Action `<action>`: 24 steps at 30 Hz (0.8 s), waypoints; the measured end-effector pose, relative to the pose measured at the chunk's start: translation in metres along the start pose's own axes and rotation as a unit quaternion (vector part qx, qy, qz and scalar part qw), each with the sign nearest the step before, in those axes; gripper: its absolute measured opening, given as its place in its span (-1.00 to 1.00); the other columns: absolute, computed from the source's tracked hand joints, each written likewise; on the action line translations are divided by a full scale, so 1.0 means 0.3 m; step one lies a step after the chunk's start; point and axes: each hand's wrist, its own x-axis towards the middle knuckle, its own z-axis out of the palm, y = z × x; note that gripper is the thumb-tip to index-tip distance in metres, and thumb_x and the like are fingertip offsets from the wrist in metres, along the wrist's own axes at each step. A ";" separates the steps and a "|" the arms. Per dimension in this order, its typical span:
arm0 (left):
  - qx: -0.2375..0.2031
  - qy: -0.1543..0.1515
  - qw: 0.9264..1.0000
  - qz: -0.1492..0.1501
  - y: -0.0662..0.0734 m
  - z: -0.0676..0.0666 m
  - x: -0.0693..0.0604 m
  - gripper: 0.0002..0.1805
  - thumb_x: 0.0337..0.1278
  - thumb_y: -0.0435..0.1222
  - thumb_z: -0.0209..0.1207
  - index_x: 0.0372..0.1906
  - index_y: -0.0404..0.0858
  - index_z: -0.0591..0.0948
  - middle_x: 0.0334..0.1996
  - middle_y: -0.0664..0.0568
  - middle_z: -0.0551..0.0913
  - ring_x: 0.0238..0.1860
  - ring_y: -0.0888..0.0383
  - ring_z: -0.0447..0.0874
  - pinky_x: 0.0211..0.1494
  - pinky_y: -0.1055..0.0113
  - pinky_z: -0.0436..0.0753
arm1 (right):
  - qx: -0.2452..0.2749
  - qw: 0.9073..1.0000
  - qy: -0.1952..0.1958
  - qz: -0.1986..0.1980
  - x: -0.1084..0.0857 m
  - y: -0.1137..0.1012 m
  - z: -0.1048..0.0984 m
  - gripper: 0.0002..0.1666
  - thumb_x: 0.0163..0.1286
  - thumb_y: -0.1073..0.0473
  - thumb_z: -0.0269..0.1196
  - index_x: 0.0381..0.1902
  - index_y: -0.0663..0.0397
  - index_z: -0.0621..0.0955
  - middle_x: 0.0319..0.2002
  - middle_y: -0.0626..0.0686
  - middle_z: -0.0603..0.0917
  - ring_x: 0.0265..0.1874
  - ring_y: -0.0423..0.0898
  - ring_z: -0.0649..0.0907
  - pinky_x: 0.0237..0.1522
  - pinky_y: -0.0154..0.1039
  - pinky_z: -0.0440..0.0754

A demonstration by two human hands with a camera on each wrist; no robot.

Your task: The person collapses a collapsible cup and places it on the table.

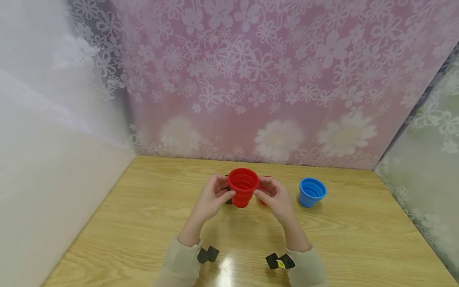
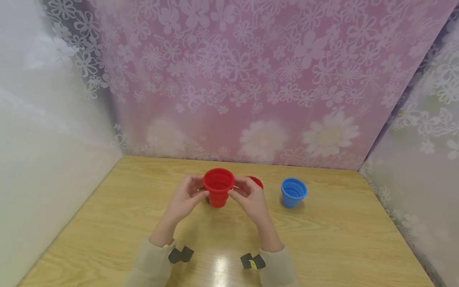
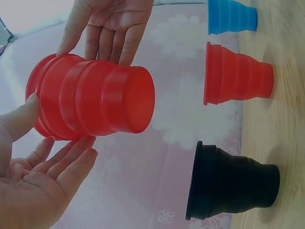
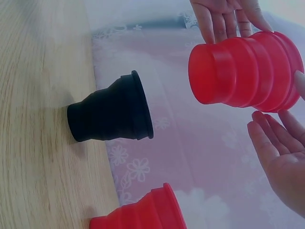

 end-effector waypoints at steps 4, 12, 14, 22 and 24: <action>-0.005 -0.003 1.000 -0.001 -0.002 0.003 -0.004 -0.63 0.02 -0.42 0.16 -0.06 -0.36 0.32 -0.01 -0.18 0.47 0.03 0.00 0.43 0.03 0.19 0.45 | 0.004 1.000 0.000 0.005 -0.006 -0.005 -0.001 -0.61 0.08 0.46 0.23 -0.09 0.45 0.45 -0.12 0.35 0.51 -0.19 -0.10 0.56 -0.18 -0.36 0.53; -0.006 0.002 1.000 0.001 -0.012 0.006 -0.007 -0.63 0.01 -0.43 0.16 -0.07 -0.37 0.31 -0.01 -0.20 0.46 0.02 -0.01 0.44 0.02 0.25 0.46 | 0.003 1.000 0.005 0.015 -0.012 -0.021 0.000 -0.61 0.08 0.47 0.23 -0.09 0.46 0.43 -0.12 0.37 0.50 -0.19 -0.16 0.55 -0.17 -0.38 0.52; -0.009 0.002 1.000 0.000 -0.014 0.006 -0.006 -0.62 0.02 -0.43 0.16 -0.06 -0.38 0.30 -0.01 -0.21 0.46 0.02 -0.02 0.44 0.02 0.26 0.47 | 0.005 1.000 0.009 0.022 -0.011 -0.021 0.000 -0.59 0.08 0.46 0.23 -0.08 0.45 0.41 -0.10 0.36 0.50 -0.18 -0.15 0.55 -0.16 -0.38 0.52; -0.029 -0.008 1.000 0.009 0.056 0.007 -0.016 -0.49 0.04 -0.53 0.10 0.10 -0.49 0.18 0.02 -0.36 0.40 0.01 -0.17 0.41 0.06 0.03 0.40 | 0.015 1.000 0.000 -0.003 -0.006 -0.005 -0.003 -0.46 0.10 0.42 0.24 0.07 0.40 0.37 -0.02 0.31 0.47 -0.12 -0.07 0.53 -0.14 -0.34 0.52; -0.022 -0.012 1.000 0.019 0.073 0.006 -0.019 -0.48 0.05 -0.52 0.09 0.12 -0.52 0.18 0.02 -0.36 0.39 0.01 -0.17 0.41 0.05 0.03 0.40 | 0.013 1.000 -0.003 -0.017 -0.005 -0.001 -0.005 -0.47 0.10 0.42 0.23 0.07 0.40 0.39 -0.03 0.30 0.48 -0.12 -0.06 0.53 -0.14 -0.35 0.52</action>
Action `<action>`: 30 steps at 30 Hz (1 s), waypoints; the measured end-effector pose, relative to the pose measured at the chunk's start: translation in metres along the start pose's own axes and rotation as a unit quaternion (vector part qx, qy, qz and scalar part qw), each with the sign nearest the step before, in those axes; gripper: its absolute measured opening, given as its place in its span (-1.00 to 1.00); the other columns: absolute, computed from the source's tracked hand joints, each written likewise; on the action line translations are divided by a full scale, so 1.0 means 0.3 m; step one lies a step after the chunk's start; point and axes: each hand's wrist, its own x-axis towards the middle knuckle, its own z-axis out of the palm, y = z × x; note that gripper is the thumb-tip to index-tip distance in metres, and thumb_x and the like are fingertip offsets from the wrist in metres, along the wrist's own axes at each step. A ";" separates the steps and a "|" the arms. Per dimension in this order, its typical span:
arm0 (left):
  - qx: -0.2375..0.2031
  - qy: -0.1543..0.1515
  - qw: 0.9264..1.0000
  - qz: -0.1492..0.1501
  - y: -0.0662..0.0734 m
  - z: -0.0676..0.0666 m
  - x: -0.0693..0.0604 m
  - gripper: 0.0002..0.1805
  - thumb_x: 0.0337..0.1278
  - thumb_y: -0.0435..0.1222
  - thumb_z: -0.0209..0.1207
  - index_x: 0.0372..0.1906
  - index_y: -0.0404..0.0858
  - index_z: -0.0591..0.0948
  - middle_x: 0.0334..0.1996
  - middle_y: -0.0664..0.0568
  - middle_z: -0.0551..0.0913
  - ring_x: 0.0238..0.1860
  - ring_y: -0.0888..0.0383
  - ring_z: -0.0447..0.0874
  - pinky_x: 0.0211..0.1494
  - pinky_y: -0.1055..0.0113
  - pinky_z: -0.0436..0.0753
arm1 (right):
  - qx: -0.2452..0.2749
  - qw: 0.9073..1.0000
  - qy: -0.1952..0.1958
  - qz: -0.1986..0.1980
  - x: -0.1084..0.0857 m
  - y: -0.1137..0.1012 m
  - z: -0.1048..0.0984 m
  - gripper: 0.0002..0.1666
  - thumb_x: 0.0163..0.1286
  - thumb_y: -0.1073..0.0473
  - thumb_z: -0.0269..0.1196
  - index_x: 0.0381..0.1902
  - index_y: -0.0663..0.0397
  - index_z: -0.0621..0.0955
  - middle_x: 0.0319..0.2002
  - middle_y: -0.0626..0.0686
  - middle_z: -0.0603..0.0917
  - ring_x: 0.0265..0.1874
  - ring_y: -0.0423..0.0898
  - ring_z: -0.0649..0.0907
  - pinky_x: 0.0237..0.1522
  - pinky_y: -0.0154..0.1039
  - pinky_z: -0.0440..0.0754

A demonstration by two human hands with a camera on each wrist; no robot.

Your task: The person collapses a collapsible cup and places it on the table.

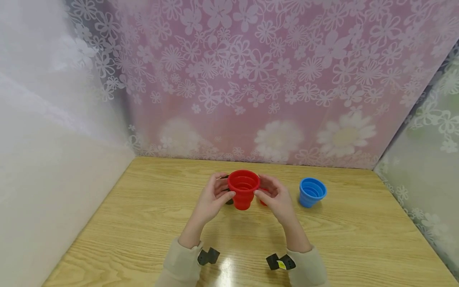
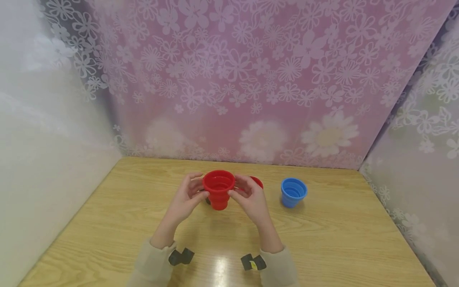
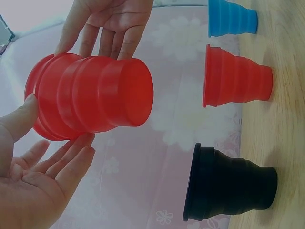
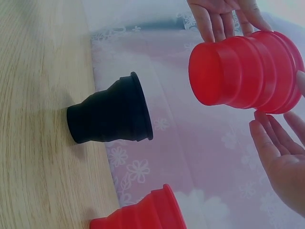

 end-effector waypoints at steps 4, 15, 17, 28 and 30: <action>0.010 -0.005 1.000 0.007 0.006 0.001 0.000 -0.52 0.04 -0.51 0.10 0.09 -0.51 0.26 0.00 -0.34 0.42 -0.02 -0.14 0.43 0.02 0.16 0.46 | -0.005 1.000 -0.004 -0.014 0.000 0.002 -0.003 -0.48 0.10 0.43 0.23 0.06 0.40 0.41 -0.04 0.31 0.49 -0.13 -0.05 0.54 -0.14 -0.35 0.52; -0.007 0.011 1.000 -0.010 -0.055 -0.001 0.011 -0.57 0.03 -0.49 0.12 0.05 -0.45 0.34 -0.02 -0.27 0.44 -0.08 -0.11 0.49 -0.11 0.28 0.54 | -0.017 1.000 -0.003 -0.011 -0.005 0.001 -0.004 -0.56 0.11 0.40 0.23 -0.01 0.39 0.46 -0.12 0.33 0.52 -0.22 -0.06 0.57 -0.22 -0.35 0.55; 0.000 0.019 1.000 -0.016 -0.080 -0.003 0.014 -0.58 0.03 -0.44 0.14 0.05 -0.40 0.38 -0.03 -0.21 0.46 -0.11 -0.06 0.53 -0.14 0.26 0.56 | -0.027 1.000 0.000 0.000 -0.006 0.002 -0.005 -0.58 0.12 0.37 0.24 -0.02 0.37 0.47 -0.15 0.31 0.53 -0.26 -0.05 0.57 -0.26 -0.35 0.57; 0.060 0.054 0.996 -0.036 -0.108 -0.002 0.017 -0.57 0.02 -0.23 0.19 0.00 -0.34 0.46 -0.20 -0.12 0.56 -0.40 0.02 0.62 -0.39 0.34 0.58 | -0.049 0.999 -0.003 0.007 -0.006 -0.001 -0.005 -0.58 0.15 0.35 0.22 0.00 0.33 0.48 -0.25 0.29 0.53 -0.39 -0.10 0.58 -0.42 -0.29 0.59; 0.052 0.057 0.996 -0.039 -0.110 -0.002 0.018 -0.59 0.04 -0.26 0.18 -0.01 -0.37 0.46 -0.23 -0.14 0.57 -0.45 0.02 0.62 -0.39 0.32 0.58 | -0.054 0.998 -0.011 0.007 -0.006 -0.002 -0.005 -0.56 0.14 0.34 0.23 0.01 0.31 0.48 -0.24 0.28 0.52 -0.38 -0.09 0.57 -0.43 -0.26 0.59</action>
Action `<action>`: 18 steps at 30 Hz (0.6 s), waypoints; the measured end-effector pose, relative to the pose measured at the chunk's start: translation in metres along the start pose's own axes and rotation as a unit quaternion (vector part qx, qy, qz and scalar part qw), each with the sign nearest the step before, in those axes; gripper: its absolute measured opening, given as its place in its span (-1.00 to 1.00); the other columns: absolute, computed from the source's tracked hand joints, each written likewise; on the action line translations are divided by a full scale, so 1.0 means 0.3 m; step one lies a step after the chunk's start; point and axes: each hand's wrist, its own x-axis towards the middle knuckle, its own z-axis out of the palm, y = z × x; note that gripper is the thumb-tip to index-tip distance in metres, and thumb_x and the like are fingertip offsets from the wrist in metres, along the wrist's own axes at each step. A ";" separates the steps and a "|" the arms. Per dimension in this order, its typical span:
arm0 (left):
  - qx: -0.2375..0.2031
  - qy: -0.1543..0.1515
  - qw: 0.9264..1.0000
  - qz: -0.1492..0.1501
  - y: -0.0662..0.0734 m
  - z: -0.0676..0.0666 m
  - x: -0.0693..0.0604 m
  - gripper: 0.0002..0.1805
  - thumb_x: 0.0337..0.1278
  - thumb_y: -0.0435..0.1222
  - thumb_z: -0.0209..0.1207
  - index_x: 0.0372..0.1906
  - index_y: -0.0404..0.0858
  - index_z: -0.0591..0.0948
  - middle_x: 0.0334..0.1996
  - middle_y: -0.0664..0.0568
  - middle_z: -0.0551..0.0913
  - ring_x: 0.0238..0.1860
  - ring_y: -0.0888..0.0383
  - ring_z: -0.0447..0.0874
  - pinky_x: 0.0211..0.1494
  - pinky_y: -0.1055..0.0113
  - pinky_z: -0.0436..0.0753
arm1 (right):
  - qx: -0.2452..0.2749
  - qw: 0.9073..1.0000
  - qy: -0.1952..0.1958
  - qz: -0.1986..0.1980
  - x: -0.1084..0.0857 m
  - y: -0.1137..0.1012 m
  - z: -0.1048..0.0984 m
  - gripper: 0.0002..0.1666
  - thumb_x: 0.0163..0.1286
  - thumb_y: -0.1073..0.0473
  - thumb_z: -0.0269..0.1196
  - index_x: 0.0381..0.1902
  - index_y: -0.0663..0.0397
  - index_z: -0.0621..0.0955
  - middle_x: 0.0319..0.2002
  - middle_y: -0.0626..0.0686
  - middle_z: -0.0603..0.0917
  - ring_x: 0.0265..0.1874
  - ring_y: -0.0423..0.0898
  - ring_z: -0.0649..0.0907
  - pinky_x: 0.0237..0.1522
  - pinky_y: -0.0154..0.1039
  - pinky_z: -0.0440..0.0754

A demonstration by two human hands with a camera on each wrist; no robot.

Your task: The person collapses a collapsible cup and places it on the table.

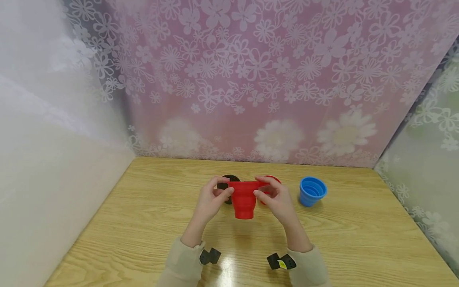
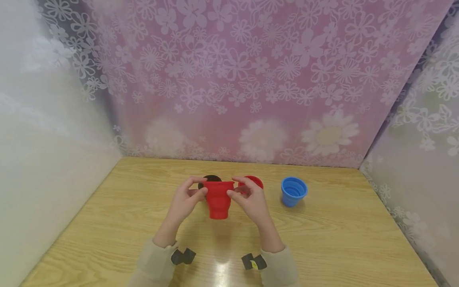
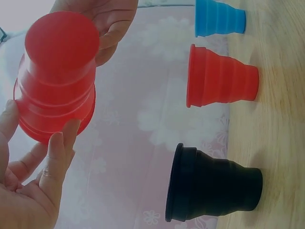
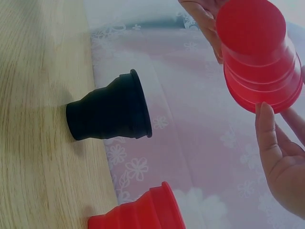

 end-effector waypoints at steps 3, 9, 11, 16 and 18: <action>-0.008 0.002 1.000 -0.003 -0.005 0.001 0.001 -0.61 0.05 -0.29 0.17 -0.01 -0.40 0.45 -0.26 -0.16 0.58 -0.49 0.06 0.61 -0.38 0.29 0.60 | -0.002 1.000 -0.009 0.002 -0.001 -0.001 -0.001 -0.54 0.14 0.33 0.23 0.03 0.32 0.47 -0.19 0.24 0.51 -0.34 -0.08 0.56 -0.42 -0.24 0.60; -0.004 -0.005 1.000 0.007 -0.006 0.000 0.002 -0.58 0.06 -0.20 0.16 -0.04 -0.39 0.46 -0.29 -0.14 0.58 -0.51 0.14 0.60 -0.39 0.32 0.60 | -0.005 1.000 -0.008 0.005 0.000 0.002 -0.001 -0.56 0.14 0.31 0.24 0.01 0.30 0.48 -0.14 0.20 0.51 -0.31 -0.04 0.56 -0.37 -0.27 0.60; -0.003 -0.005 1.000 0.011 -0.004 0.001 0.000 -0.58 0.05 -0.17 0.17 -0.04 -0.36 0.47 -0.27 -0.13 0.58 -0.49 0.14 0.60 -0.37 0.30 0.60 | -0.009 1.000 -0.002 0.010 0.001 0.002 0.000 -0.58 0.15 0.30 0.24 0.00 0.29 0.49 -0.14 0.19 0.51 -0.30 -0.04 0.56 -0.37 -0.24 0.60; 0.011 -0.008 1.000 0.015 0.004 0.004 -0.003 -0.58 0.03 -0.19 0.19 -0.01 -0.30 0.48 -0.15 -0.11 0.56 -0.38 0.09 0.61 -0.34 0.24 0.60 | -0.003 0.999 0.025 0.045 0.002 0.001 0.002 -0.62 0.15 0.28 0.24 -0.05 0.28 0.50 -0.24 0.22 0.56 -0.38 -0.08 0.58 -0.38 -0.14 0.60; 0.023 -0.008 1.000 0.012 0.008 0.005 -0.004 -0.59 0.01 -0.21 0.20 -0.01 -0.29 0.49 -0.14 -0.09 0.55 -0.36 0.08 0.61 -0.36 0.29 0.59 | 0.002 0.998 0.035 0.059 0.001 0.001 0.003 -0.63 0.15 0.29 0.24 -0.06 0.28 0.50 -0.30 0.23 0.57 -0.43 -0.11 0.58 -0.39 -0.14 0.60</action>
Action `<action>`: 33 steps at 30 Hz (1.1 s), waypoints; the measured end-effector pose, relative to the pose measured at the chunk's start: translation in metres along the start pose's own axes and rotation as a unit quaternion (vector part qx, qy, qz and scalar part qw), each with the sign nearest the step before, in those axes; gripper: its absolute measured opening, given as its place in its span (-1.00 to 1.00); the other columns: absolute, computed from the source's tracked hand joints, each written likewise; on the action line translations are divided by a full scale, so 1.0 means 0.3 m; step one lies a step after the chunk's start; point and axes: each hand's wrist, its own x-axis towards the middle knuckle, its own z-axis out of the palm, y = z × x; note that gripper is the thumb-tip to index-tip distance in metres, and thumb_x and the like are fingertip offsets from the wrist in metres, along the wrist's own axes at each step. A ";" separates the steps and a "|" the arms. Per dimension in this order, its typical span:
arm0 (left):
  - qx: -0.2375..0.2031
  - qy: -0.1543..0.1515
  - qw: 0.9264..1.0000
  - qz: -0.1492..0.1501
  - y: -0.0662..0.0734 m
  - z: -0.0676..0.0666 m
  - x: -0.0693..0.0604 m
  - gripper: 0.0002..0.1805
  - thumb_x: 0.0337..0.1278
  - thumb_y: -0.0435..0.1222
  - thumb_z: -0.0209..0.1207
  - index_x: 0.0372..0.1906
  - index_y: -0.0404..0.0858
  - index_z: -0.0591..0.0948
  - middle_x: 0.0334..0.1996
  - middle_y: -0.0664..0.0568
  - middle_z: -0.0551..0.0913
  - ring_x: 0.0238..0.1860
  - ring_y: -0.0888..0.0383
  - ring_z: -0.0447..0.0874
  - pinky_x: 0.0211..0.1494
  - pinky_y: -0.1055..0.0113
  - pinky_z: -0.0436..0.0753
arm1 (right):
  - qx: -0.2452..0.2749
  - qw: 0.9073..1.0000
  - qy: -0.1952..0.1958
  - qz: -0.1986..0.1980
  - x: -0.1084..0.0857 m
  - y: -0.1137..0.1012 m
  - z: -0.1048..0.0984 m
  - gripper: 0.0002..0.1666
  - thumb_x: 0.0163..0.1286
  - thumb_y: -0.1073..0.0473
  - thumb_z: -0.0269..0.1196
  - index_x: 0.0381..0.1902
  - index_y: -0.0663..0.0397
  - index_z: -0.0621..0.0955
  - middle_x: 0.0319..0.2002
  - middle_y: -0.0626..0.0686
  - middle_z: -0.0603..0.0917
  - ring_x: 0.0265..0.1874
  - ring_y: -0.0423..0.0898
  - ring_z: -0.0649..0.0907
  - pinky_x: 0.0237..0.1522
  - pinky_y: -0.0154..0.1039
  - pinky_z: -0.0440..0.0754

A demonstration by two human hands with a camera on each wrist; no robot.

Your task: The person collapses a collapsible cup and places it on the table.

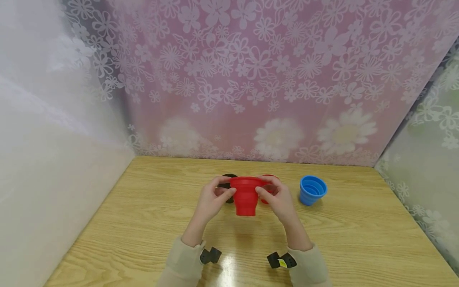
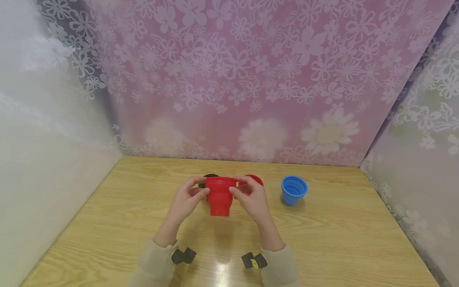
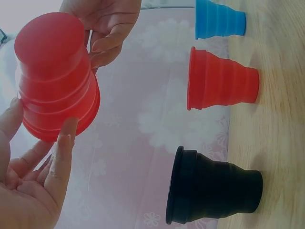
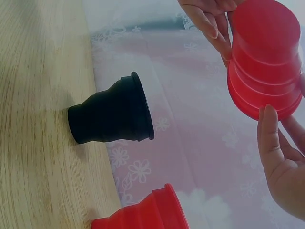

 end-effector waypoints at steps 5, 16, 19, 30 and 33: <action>0.020 0.014 1.000 0.004 0.049 0.000 -0.009 -0.68 0.01 -0.34 0.20 -0.11 -0.38 0.50 -0.24 -0.14 0.56 -0.32 -0.02 0.54 -0.40 0.35 0.53 | 0.006 1.000 0.007 0.015 -0.001 -0.004 0.006 -0.63 0.16 0.29 0.23 -0.07 0.32 0.50 -0.36 0.19 0.57 -0.49 -0.12 0.56 -0.42 -0.21 0.59; -0.068 0.018 0.997 -0.019 0.018 0.004 -0.007 -0.68 -0.02 -0.29 0.24 -0.16 -0.35 0.48 -0.19 -0.09 0.52 -0.09 0.04 0.46 0.05 0.17 0.42 | 0.027 0.999 -0.010 0.026 -0.006 -0.003 0.018 -0.67 0.20 0.31 0.18 -0.09 0.39 0.47 -0.30 0.19 0.53 -0.47 -0.11 0.55 -0.34 -0.13 0.60; -0.127 0.021 0.992 -0.020 -0.014 0.011 -0.004 -0.66 -0.04 -0.31 0.25 -0.15 -0.37 0.46 -0.23 -0.07 0.53 -0.16 0.07 0.49 -0.03 0.25 0.49 | 0.038 0.999 -0.020 0.018 -0.007 0.000 0.020 -0.70 0.22 0.34 0.15 -0.11 0.42 0.46 -0.33 0.14 0.53 -0.47 -0.08 0.55 -0.36 -0.17 0.61; -0.195 0.004 0.980 -0.024 -0.007 0.023 -0.006 -0.75 -0.06 -0.46 0.22 -0.22 -0.44 0.48 -0.35 -0.04 0.52 -0.35 0.10 0.48 -0.28 0.29 0.57 | 0.073 0.997 -0.031 0.022 -0.012 -0.013 0.029 -0.73 0.23 0.35 0.12 -0.14 0.44 0.42 -0.31 0.04 0.50 -0.32 -0.11 0.49 -0.33 -0.33 0.56; -0.190 -0.013 0.981 -0.035 0.000 0.028 -0.007 -0.73 -0.06 -0.44 0.23 -0.22 -0.46 0.47 -0.36 -0.03 0.51 -0.35 0.10 0.48 -0.29 0.28 0.56 | 0.137 0.988 -0.065 0.023 -0.015 -0.016 0.032 -0.74 0.23 0.40 0.09 -0.12 0.40 0.38 -0.26 0.07 0.48 -0.27 -0.10 0.50 -0.29 -0.29 0.57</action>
